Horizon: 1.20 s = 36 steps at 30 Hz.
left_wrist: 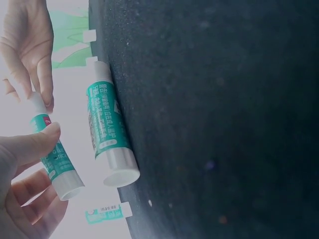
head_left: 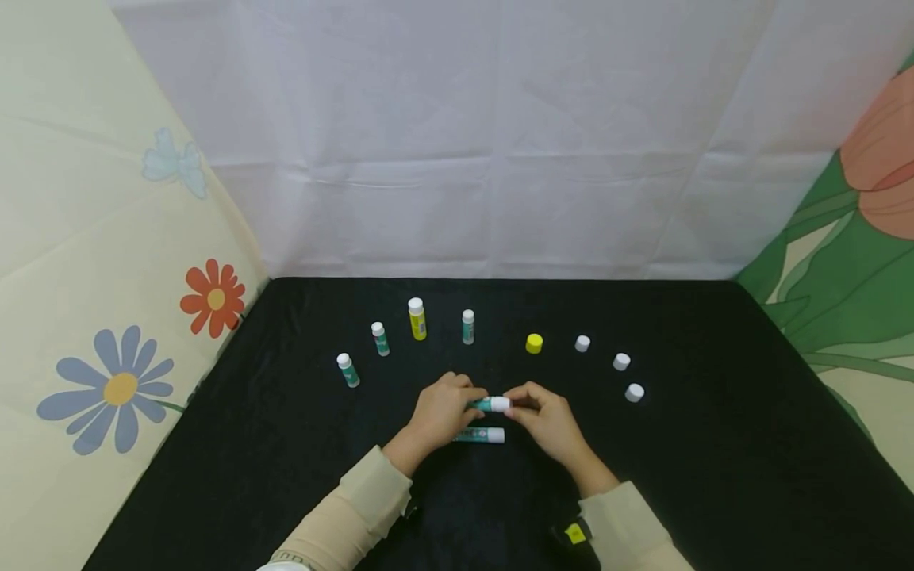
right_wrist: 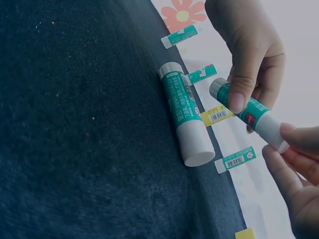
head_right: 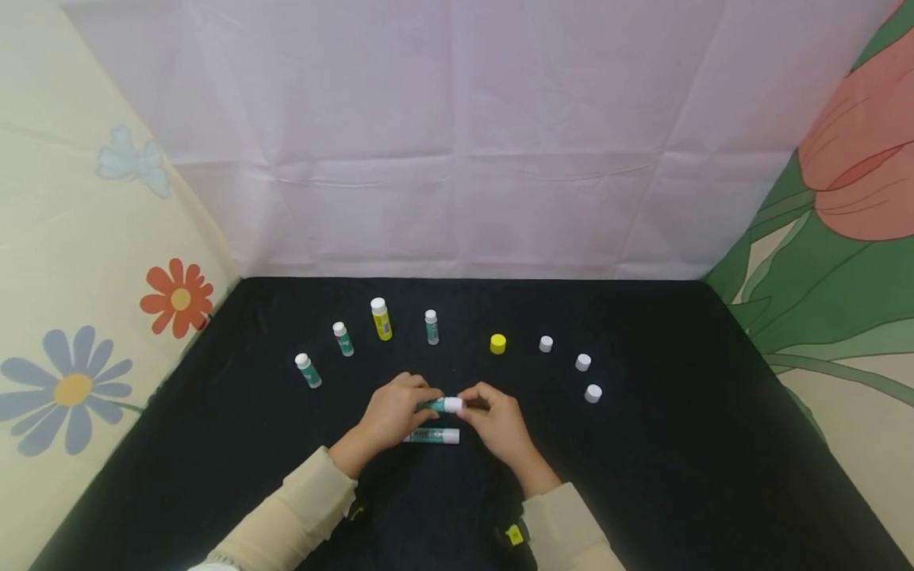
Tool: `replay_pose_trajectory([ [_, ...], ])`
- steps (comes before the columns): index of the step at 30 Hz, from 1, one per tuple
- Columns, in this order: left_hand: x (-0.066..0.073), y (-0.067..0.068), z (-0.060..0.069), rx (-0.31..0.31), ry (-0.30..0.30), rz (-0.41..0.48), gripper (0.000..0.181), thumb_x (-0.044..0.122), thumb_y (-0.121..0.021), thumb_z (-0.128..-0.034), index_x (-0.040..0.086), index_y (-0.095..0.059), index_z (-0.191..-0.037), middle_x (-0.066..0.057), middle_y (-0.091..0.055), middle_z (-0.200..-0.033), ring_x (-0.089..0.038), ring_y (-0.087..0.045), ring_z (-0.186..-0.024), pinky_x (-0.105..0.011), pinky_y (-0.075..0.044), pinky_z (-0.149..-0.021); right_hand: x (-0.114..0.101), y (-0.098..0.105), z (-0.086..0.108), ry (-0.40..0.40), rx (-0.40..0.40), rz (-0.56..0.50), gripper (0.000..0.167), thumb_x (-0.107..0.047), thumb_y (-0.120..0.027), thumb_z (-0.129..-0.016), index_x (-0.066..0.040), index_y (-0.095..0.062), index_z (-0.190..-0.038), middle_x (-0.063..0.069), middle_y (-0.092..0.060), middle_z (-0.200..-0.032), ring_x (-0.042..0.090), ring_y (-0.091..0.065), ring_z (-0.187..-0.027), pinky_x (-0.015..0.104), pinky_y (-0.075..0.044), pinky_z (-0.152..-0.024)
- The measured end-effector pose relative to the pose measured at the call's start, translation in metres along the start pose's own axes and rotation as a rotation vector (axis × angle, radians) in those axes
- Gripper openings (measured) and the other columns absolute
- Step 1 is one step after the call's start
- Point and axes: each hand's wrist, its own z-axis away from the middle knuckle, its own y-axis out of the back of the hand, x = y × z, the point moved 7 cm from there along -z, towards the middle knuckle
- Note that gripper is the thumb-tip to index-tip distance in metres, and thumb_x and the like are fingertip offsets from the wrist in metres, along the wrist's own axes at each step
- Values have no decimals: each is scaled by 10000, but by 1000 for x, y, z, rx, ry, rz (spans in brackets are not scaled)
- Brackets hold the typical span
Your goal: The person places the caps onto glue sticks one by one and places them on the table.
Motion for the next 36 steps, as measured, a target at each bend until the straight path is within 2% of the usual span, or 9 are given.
replay_pose_trajectory([
  [5,0,0,-1,2,-3,-8,219,268,-685,-725,195,-676,-931,59,-561,-805,-71,-456,-682,-163,-388,-552,3,-1,0,-60,-8,18,133,72,-641,-708,1,-613,-817,119,-626,-832,179,-583,-749,227,-466,-645],
  [14,0,-2,-1,-6,-4,-10,224,270,-685,-725,193,-676,-935,58,-558,-807,-71,-454,-680,-159,-384,-547,6,-2,0,-76,-26,28,142,78,-639,-707,-8,-610,-816,102,-624,-833,133,-577,-752,232,-468,-654],
  [22,1,0,-1,3,-4,7,219,258,-690,-719,180,-677,-924,51,-551,-794,-81,-445,-662,-164,-377,-536,1,-2,-1,-44,-27,28,132,70,-643,-707,4,-610,-816,113,-622,-831,174,-581,-745,239,-468,-650],
  [36,4,-2,-4,3,-11,-8,213,240,-698,-714,177,-682,-916,45,-546,-779,-81,-440,-645,-158,-365,-521,4,-1,1,-107,-16,29,133,59,-649,-707,8,-617,-825,117,-623,-833,182,-588,-758,235,-465,-658],
])
